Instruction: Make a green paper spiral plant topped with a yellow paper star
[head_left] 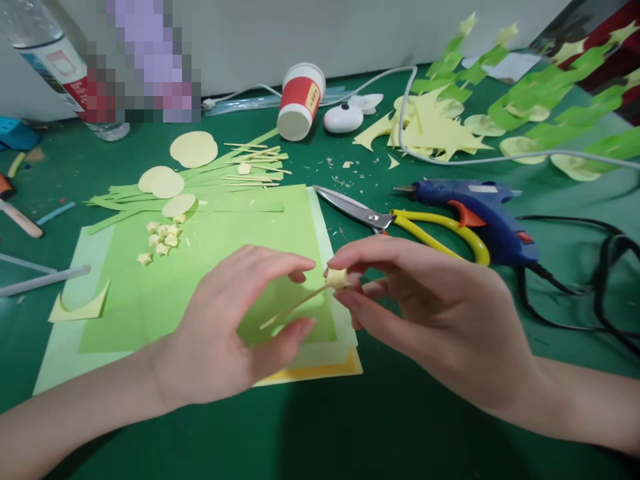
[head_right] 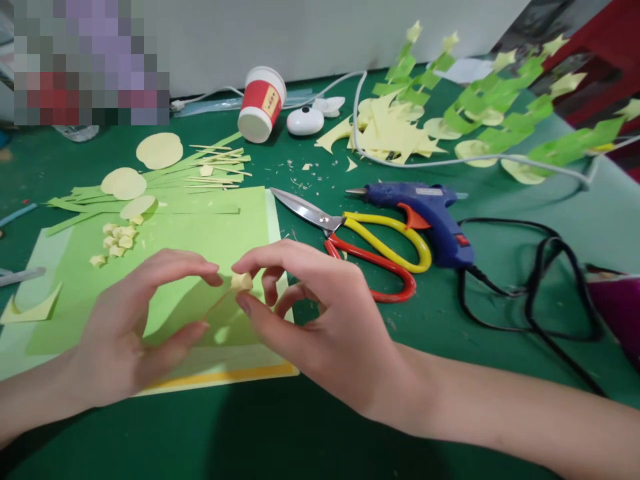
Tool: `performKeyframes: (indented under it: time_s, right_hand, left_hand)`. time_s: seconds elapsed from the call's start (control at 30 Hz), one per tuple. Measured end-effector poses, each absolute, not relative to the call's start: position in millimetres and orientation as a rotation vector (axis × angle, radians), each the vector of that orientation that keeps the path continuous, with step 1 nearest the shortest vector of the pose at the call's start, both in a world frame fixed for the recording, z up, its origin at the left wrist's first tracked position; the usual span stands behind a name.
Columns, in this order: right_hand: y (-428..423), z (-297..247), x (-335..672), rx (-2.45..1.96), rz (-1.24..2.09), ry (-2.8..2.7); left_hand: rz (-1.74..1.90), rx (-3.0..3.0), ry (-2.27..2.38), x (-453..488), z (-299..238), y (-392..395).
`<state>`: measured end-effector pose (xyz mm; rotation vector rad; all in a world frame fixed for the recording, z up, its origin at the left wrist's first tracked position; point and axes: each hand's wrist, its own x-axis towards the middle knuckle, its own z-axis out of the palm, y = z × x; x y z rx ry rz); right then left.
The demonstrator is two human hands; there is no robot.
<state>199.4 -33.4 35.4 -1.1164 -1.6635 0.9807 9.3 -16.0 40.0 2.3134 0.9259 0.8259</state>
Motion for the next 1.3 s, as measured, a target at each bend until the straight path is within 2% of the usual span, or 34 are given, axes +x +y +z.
performKeyframes:
  time_s: [0.2, 0.5, 0.9, 1.3]
  right_hand:
    - [-33.0, 37.1, 200.5, -1.035, 0.896, -1.755]
    - [-32.8, 45.5, 201.4, -0.967, 0.798, -1.854]
    - [-11.2, 87.9, 203.5, -0.952, 0.826, -1.893]
    - [-9.5, 93.9, 202.3, -0.873, 0.801, -1.989]
  left_hand:
    - [1.003, 2.189, 0.933, 7.4, 39.5, -11.6]
    - [1.014, 2.105, 0.946, 10.4, 50.0, -12.1]
    - [1.148, 1.807, 0.997, 13.9, 84.7, -8.3]
    - [1.058, 1.788, 0.930, 14.5, 81.7, -9.1]
